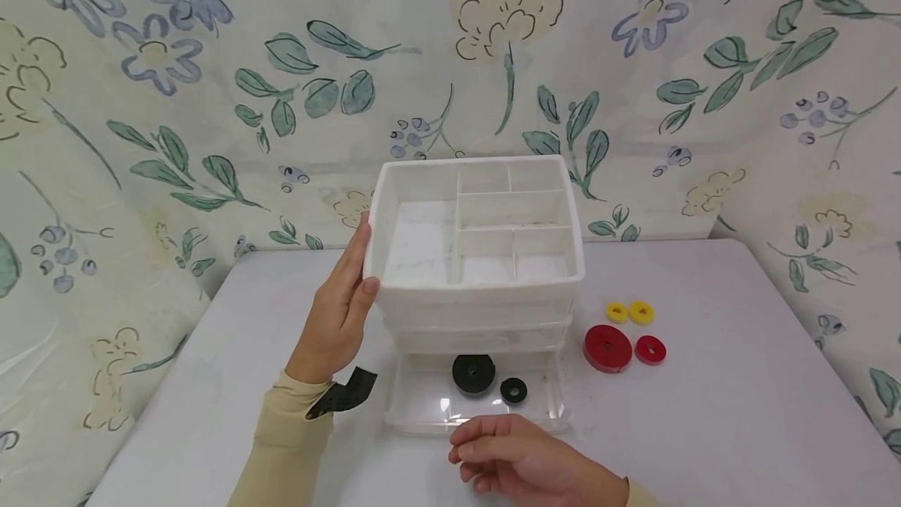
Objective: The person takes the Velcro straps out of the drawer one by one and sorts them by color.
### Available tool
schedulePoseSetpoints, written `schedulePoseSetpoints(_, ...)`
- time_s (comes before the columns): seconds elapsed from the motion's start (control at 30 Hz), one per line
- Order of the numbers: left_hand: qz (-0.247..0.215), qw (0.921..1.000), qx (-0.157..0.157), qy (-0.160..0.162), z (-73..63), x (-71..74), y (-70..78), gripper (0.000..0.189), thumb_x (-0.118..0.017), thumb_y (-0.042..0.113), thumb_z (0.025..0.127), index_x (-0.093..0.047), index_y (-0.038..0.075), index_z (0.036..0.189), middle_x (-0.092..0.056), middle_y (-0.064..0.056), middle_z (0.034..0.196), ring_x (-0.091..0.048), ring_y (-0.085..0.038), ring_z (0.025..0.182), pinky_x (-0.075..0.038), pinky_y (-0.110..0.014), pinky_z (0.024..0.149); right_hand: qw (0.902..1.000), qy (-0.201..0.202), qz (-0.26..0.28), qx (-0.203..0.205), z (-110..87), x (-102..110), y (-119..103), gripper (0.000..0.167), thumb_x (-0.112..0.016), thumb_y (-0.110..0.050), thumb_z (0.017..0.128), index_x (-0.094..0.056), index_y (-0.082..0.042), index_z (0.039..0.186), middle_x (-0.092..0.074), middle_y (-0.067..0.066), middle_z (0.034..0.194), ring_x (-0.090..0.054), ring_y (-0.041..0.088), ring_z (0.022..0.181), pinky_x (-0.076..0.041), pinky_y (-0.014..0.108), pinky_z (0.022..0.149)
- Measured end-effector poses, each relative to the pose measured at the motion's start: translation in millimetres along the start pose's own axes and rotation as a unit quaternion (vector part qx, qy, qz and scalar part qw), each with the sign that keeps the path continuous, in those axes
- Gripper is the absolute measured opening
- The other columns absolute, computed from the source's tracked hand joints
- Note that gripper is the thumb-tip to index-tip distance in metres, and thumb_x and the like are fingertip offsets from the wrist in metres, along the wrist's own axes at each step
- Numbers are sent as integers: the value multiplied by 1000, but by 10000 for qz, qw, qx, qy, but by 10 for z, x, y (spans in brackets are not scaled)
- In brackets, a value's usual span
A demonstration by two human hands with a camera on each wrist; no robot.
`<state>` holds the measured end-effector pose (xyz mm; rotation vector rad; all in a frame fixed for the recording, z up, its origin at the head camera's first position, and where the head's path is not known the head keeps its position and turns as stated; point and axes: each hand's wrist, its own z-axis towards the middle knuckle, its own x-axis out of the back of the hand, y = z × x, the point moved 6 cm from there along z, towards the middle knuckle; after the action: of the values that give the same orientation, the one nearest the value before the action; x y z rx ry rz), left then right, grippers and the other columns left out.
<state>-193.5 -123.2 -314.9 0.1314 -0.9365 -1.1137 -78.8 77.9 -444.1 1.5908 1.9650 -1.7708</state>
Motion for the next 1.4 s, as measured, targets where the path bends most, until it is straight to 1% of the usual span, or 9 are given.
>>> schedulePoseSetpoints(0.17, 5, 10000, -8, 11, 4, 3, 4, 64, -34, 42, 110, -17, 6, 161, -16, -13, 167, -18, -23, 153, -20, -35, 122, 9983, -134, -440, 356, -17, -9, -129, 15, -55, -14, 104, -67, -12, 112, -68, -1, 103, -56, 12, 89, -47, 20, 81)
schedulePoseSetpoints(0.4, -45, 10000, -48, 25, 4, 0, 2, 64, -32, 42, 110, -17, 6, 161, -15, -10, 168, -18, -23, 153, -19, -35, 122, 9951, 32, -800, 576, -27, 61, -229, 17, -56, -14, 103, -67, -11, 116, -69, 0, 105, -58, 12, 91, -49, 22, 82)
schedulePoseSetpoints(0.63, -144, 9999, -18, 2, -1, -3, 7, 62, -35, 38, 111, -16, 7, 161, -12, 0, 169, -17, -22, 153, -18, -35, 123, 9883, 213, -1222, 887, -53, 161, -341, 17, -55, -12, 104, -65, -12, 117, -68, 2, 109, -59, 13, 92, -51, 23, 82)
schedulePoseSetpoints(0.73, -117, 9999, -18, 12, -2, -2, 7, 63, -34, 40, 110, -17, 7, 161, -12, -1, 169, -17, -23, 153, -18, -35, 123, 9856, 314, -1342, 975, -69, 181, -397, 17, -55, -12, 103, -65, -12, 117, -68, 3, 110, -59, 14, 92, -51, 24, 83)
schedulePoseSetpoints(0.93, -137, 9999, -17, 18, 3, 1, 15, 63, -36, 38, 111, -18, 5, 161, -14, -5, 168, -17, -24, 153, -18, -34, 123, 9817, 568, -1535, 978, -98, 248, -487, 21, -57, -14, 103, -61, -6, 122, -66, 6, 113, -58, 16, 94, -51, 25, 85)
schedulePoseSetpoints(1.07, -137, 9999, -16, 21, 1, -2, 15, 62, -37, 35, 111, -18, 5, 161, -15, -8, 168, -17, -24, 153, -18, -34, 123, 9756, 792, -1733, 1087, -131, 311, -560, 23, -57, -15, 103, -61, -5, 124, -65, 5, 114, -58, 17, 96, -52, 26, 86)
schedulePoseSetpoints(1.2, -102, 9999, 11, 21, 1, -1, 10, 62, -38, 35, 111, -18, 5, 161, -15, -10, 168, -18, -24, 153, -18, -33, 122, 9673, 995, -1938, 1297, -170, 362, -637, 24, -58, -14, 102, -61, -3, 124, -65, 6, 115, -59, 17, 97, -52, 26, 86)
schedulePoseSetpoints(1.27, -94, 10000, 16, 21, 3, 0, 11, 62, -38, 35, 111, -18, 6, 161, -15, -9, 168, -18, -24, 153, -18, -33, 122, 9635, 1109, -2031, 1345, -188, 385, -668, 26, -60, -14, 102, -60, -2, 125, -64, 7, 116, -60, 17, 98, -52, 26, 86)
schedulePoseSetpoints(1.4, -100, 9999, -9, 25, 3, -1, 9, 62, -38, 34, 111, -18, 6, 161, -15, -9, 168, -18, -24, 153, -18, -32, 122, 9518, 1446, -2314, 1403, -216, 437, -724, 34, -62, -16, 101, -56, 3, 129, -63, 10, 120, -61, 19, 103, -53, 28, 90)
